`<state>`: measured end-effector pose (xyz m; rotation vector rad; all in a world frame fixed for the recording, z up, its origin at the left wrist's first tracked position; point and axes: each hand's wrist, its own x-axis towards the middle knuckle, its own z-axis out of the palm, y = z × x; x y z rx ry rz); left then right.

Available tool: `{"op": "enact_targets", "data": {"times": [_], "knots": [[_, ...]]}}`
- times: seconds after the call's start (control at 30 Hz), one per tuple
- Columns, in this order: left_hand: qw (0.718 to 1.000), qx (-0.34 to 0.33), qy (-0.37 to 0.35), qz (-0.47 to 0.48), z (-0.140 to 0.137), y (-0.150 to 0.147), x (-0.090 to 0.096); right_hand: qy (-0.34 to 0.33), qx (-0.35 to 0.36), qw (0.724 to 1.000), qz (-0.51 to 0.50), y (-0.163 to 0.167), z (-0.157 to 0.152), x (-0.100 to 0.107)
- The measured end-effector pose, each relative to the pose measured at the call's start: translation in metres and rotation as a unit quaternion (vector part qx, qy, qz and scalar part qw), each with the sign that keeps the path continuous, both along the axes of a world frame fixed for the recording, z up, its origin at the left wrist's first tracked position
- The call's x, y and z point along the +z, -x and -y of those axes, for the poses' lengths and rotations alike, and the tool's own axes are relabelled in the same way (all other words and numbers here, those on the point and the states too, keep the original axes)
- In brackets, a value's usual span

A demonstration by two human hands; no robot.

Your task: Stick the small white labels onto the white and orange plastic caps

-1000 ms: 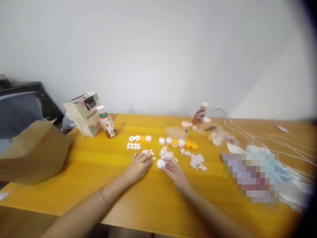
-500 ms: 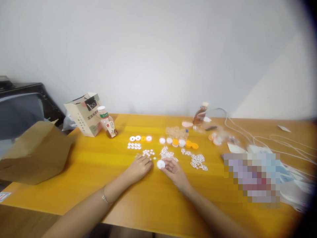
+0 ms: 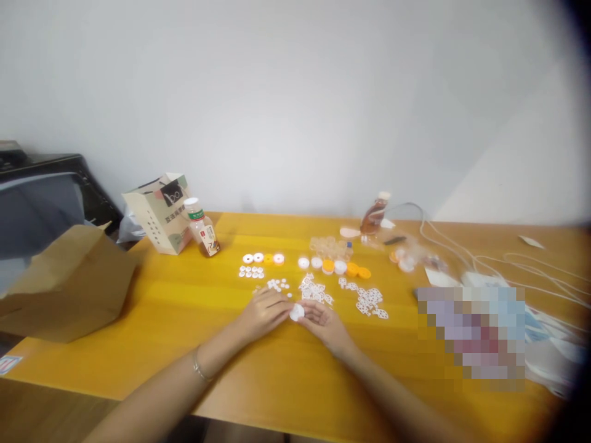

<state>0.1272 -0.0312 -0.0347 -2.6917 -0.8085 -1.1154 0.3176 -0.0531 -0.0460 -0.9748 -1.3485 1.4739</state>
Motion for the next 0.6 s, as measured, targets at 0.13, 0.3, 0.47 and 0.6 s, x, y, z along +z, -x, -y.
{"op": "enact_targets", "data": {"times": [0.13, 0.3, 0.47, 0.6], "knots": [[0.999, -0.010, -0.008, -0.032, 0.002, -0.001, 0.005, 0.005, 0.023, 1.000, -0.001, 0.001, 0.001, 0.002], [0.997, -0.019, -0.016, -0.076, 0.002, 0.001, 0.011, 0.005, 0.034, 0.999, 0.003, 0.000, 0.002, 0.004], [0.994, -0.026, -0.022, -0.104, 0.002, 0.002, 0.014, -0.007, 0.034, 0.999, -0.016, 0.000, 0.003, 0.003], [0.994, -0.026, -0.021, -0.108, 0.003, 0.003, 0.016, -0.025, 0.026, 0.999, -0.027, 0.000, 0.004, 0.002]]}}
